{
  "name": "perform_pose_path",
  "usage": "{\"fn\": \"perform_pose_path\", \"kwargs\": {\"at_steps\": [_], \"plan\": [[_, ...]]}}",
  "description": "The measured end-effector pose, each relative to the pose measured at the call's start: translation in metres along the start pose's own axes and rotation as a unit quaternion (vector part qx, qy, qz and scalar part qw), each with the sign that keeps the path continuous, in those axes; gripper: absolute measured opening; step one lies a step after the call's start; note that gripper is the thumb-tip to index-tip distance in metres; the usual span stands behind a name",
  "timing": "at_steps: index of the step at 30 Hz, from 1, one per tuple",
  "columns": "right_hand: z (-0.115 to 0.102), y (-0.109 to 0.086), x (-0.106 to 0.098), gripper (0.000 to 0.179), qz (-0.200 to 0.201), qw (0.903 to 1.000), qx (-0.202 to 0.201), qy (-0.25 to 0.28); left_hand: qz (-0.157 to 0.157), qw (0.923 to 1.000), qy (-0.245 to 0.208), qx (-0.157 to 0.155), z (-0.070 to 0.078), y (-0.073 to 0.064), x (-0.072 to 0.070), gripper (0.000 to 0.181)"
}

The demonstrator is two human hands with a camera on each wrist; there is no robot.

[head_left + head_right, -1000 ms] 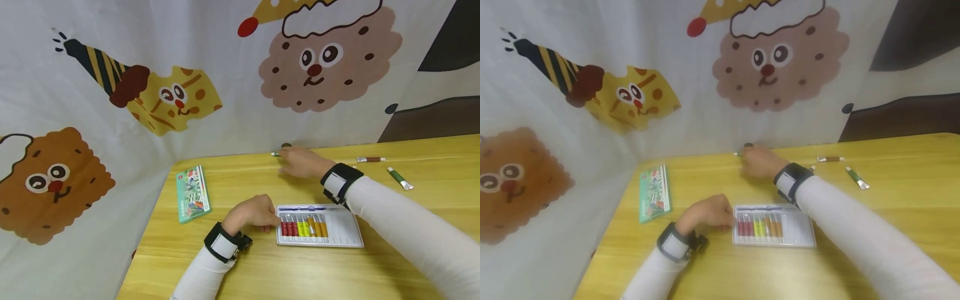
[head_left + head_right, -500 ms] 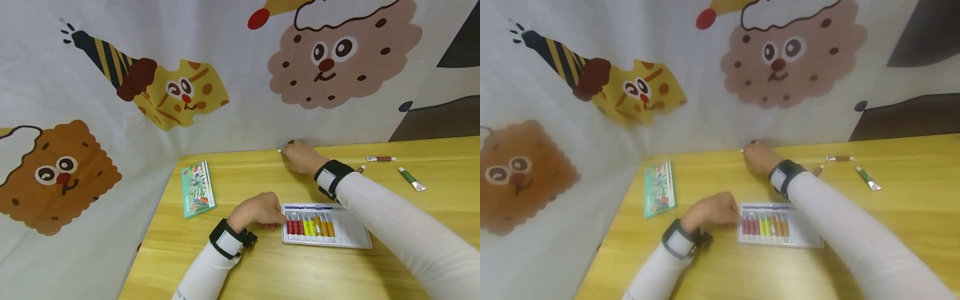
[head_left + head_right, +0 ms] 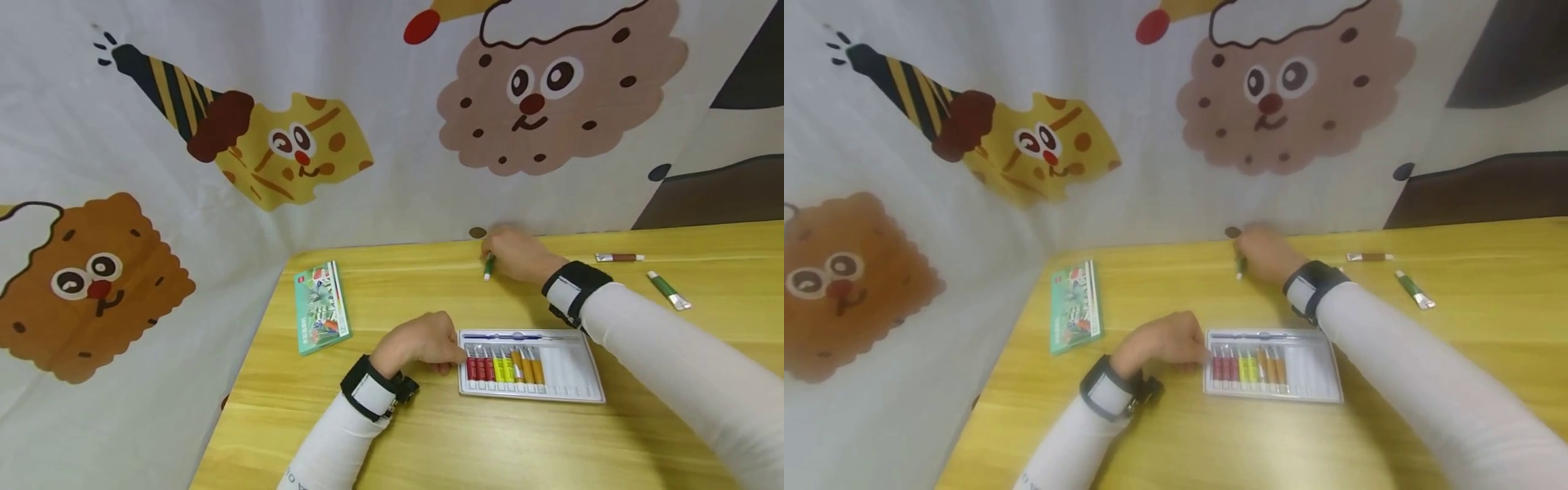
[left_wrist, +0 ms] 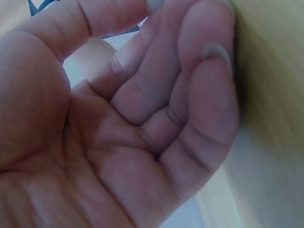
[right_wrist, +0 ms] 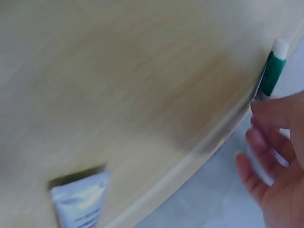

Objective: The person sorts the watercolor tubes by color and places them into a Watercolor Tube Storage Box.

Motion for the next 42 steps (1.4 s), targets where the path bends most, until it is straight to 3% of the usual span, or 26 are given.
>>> {"fn": "perform_pose_path", "kwargs": {"at_steps": [2, 5, 10, 14, 28, 35, 42], "plan": [[0.008, -0.002, -0.001, 0.002, -0.001, 0.9994, 0.035, 0.007, 0.002, 1.0000, 0.000, 0.002, 0.000, -0.001, 0.000, 0.033], [0.020, -0.006, 0.000, 0.017, -0.023, 0.9933, 0.105, 0.040, 0.002, 1.0000, 0.002, 0.001, 0.000, -0.001, 0.000, 0.033], [0.027, -0.011, 0.007, 0.047, -0.072, 0.9714, 0.192, 0.120, 0.002, 1.0000, 0.002, -0.001, -0.001, -0.001, 0.000, 0.034], [0.022, -0.015, 0.010, 0.053, -0.108, 0.9549, 0.230, 0.153, 0.001, 1.0000, 0.008, 0.003, 0.000, 0.000, -0.001, 0.034], [0.015, -0.011, 0.008, 0.029, -0.120, 0.9520, 0.234, 0.158, 0.003, 0.9999, 0.016, 0.002, 0.001, 0.000, -0.002, 0.033], [0.022, -0.014, 0.016, 0.030, -0.146, 0.9370, 0.232, 0.217, -0.002, 0.9999, 0.010, -0.004, 0.001, -0.001, 0.000, 0.032], [0.024, -0.017, 0.024, 0.032, -0.150, 0.9277, 0.255, 0.227, 0.000, 0.9999, 0.013, -0.006, 0.001, -0.001, 0.001, 0.031]]}}
Point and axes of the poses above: each hand's wrist, its own y-axis towards the middle knuckle, its own x-axis out of the palm, z = x × y, the point moved 7 cm from there along y, towards the middle knuckle, and after that the axes turned 10 degrees about -y, right-handed, at the moved point
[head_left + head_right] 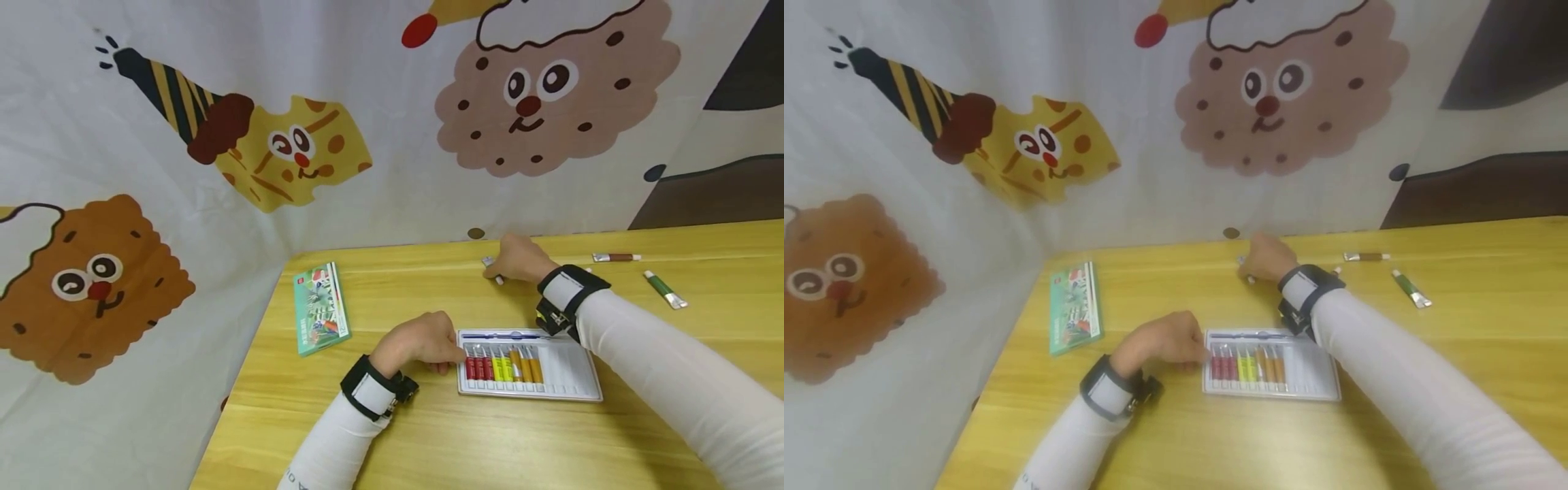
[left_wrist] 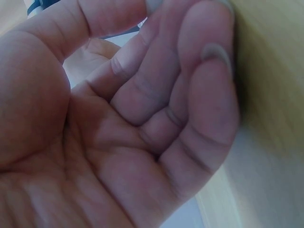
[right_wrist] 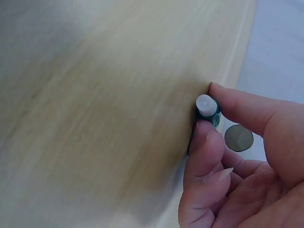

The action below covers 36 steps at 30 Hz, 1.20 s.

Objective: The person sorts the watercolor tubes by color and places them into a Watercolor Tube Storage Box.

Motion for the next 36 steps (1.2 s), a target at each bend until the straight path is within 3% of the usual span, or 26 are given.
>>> {"fn": "perform_pose_path", "kwargs": {"at_steps": [5, 14, 17, 25, 36], "plan": [[-0.001, -0.010, -0.006, 0.030, 0.006, 0.9995, -0.010, 0.028, 0.001, 1.0000, -0.001, 0.001, 0.000, 0.000, 0.001, 0.032], [0.000, -0.052, -0.046, 0.050, 0.018, 0.9977, -0.049, 0.043, -0.001, 0.9999, 0.012, 0.005, 0.004, 0.002, 0.000, 0.033], [0.002, -0.064, -0.051, 0.048, 0.019, 0.9974, -0.054, 0.045, -0.001, 0.9998, 0.016, 0.007, 0.003, 0.002, -0.001, 0.032], [0.007, -0.102, -0.038, 0.027, 0.000, 0.9970, -0.051, 0.058, 0.002, 0.9999, 0.003, 0.013, 0.000, -0.001, 0.000, 0.031], [0.012, -0.143, -0.011, 0.041, 0.005, 0.9970, -0.042, 0.065, 0.003, 0.9999, -0.014, 0.009, 0.001, -0.001, 0.000, 0.029]]}}
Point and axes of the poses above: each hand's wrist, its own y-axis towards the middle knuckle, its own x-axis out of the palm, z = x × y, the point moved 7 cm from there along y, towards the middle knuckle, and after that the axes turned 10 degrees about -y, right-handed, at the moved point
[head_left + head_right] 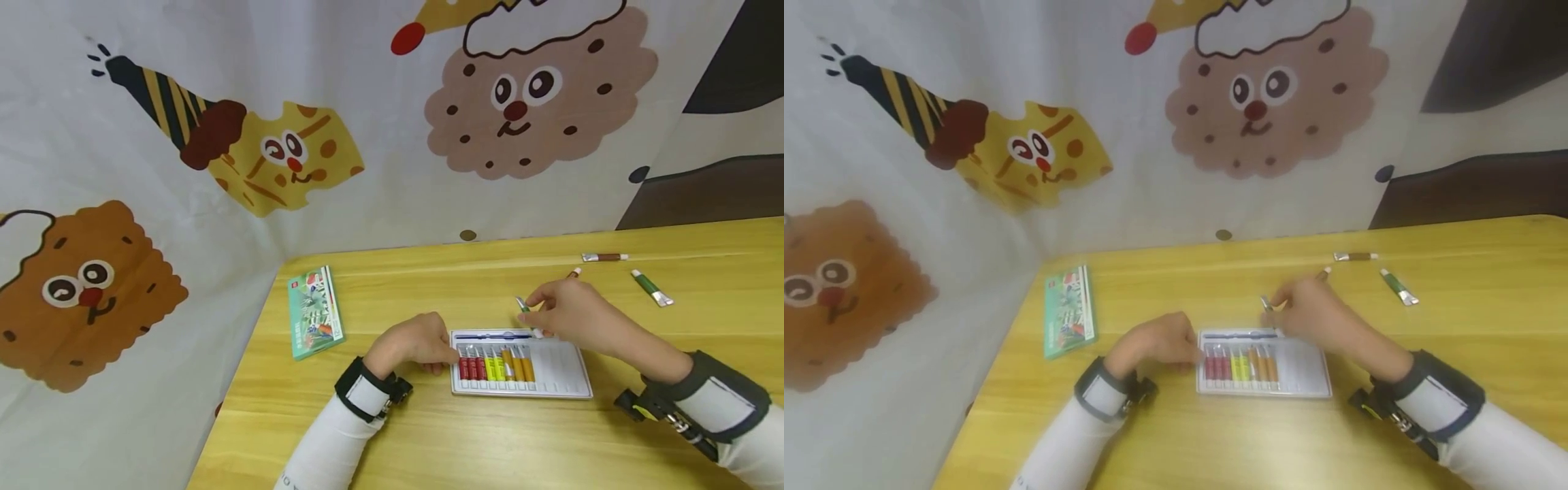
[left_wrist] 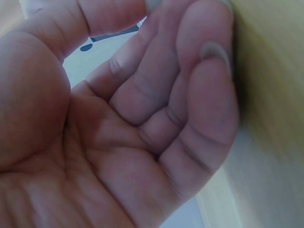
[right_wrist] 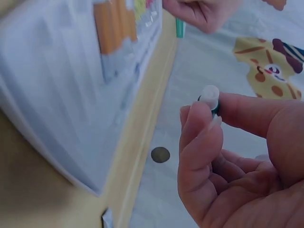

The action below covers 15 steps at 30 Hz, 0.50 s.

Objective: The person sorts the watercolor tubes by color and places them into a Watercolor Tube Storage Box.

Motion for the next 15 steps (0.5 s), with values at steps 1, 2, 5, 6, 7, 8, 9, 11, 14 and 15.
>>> {"fn": "perform_pose_path", "kwargs": {"at_steps": [1, 2, 5, 6, 7, 8, 9, 11, 14, 15], "plan": [[0.001, -0.003, 0.003, 0.042, -0.001, 1.0000, 0.000, -0.003, 0.000, 1.0000, 0.000, -0.001, 0.000, 0.000, 0.000, 0.029], [0.002, -0.006, 0.006, 0.042, -0.003, 1.0000, 0.001, -0.001, -0.001, 1.0000, 0.000, -0.001, 0.000, 0.000, 0.000, 0.029], [0.005, -0.016, 0.014, 0.041, -0.009, 1.0000, 0.003, 0.000, -0.001, 1.0000, 0.001, -0.002, 0.001, -0.001, 0.000, 0.030], [0.006, -0.019, 0.016, 0.039, -0.012, 0.9999, 0.007, 0.002, -0.001, 1.0000, 0.002, -0.002, 0.001, -0.001, 0.000, 0.030], [0.007, -0.022, 0.019, 0.037, -0.014, 0.9999, 0.009, 0.004, -0.001, 1.0000, 0.003, -0.002, 0.001, -0.001, 0.000, 0.030], [0.008, -0.025, 0.021, 0.035, -0.017, 0.9998, 0.011, 0.008, -0.001, 1.0000, 0.004, -0.002, 0.001, 0.000, 0.001, 0.031], [0.009, -0.027, 0.024, 0.032, -0.019, 0.9997, 0.012, 0.009, -0.001, 1.0000, 0.004, -0.002, 0.001, 0.000, 0.001, 0.030], [0.011, -0.032, 0.029, 0.027, -0.022, 0.9997, 0.010, 0.010, -0.001, 1.0000, 0.003, -0.002, 0.001, 0.000, 0.001, 0.030], [0.011, -0.036, 0.036, 0.020, -0.022, 0.9997, 0.007, 0.010, -0.001, 1.0000, 0.004, -0.003, 0.000, 0.000, 0.000, 0.030], [0.011, -0.036, 0.038, 0.018, -0.020, 0.9998, 0.005, 0.006, 0.000, 1.0000, 0.004, -0.004, 0.000, 0.000, 0.000, 0.030]]}}
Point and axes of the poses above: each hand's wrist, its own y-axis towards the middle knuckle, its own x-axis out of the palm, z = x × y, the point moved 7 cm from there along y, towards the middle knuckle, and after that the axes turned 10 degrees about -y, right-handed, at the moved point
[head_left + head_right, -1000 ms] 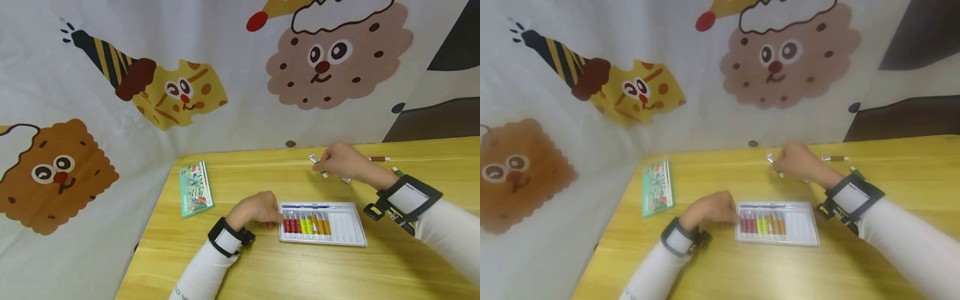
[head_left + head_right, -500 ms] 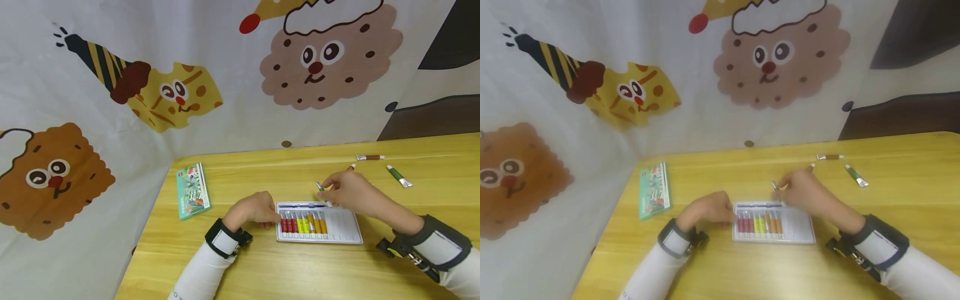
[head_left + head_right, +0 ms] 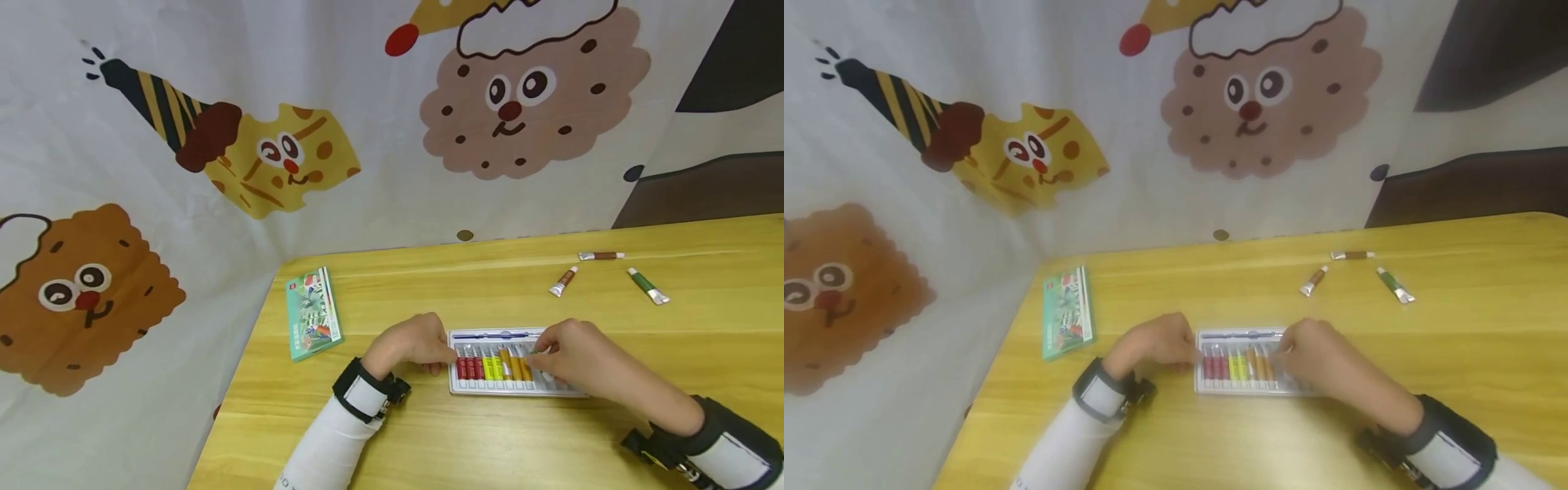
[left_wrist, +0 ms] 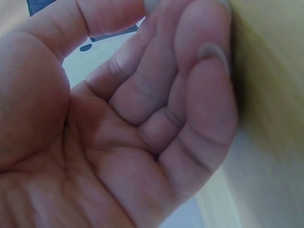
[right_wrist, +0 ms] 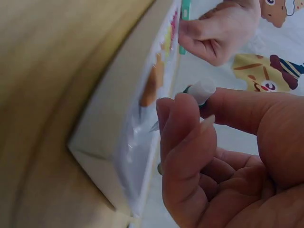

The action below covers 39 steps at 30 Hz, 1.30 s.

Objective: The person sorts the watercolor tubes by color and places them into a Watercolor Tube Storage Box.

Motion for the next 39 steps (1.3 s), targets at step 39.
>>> {"fn": "perform_pose_path", "kwargs": {"at_steps": [39], "plan": [[0.005, -0.003, 0.013, 0.037, -0.005, 0.9980, -0.050, -0.039, 0.003, 1.0000, 0.002, -0.008, 0.000, 0.001, 0.001, 0.030]]}}
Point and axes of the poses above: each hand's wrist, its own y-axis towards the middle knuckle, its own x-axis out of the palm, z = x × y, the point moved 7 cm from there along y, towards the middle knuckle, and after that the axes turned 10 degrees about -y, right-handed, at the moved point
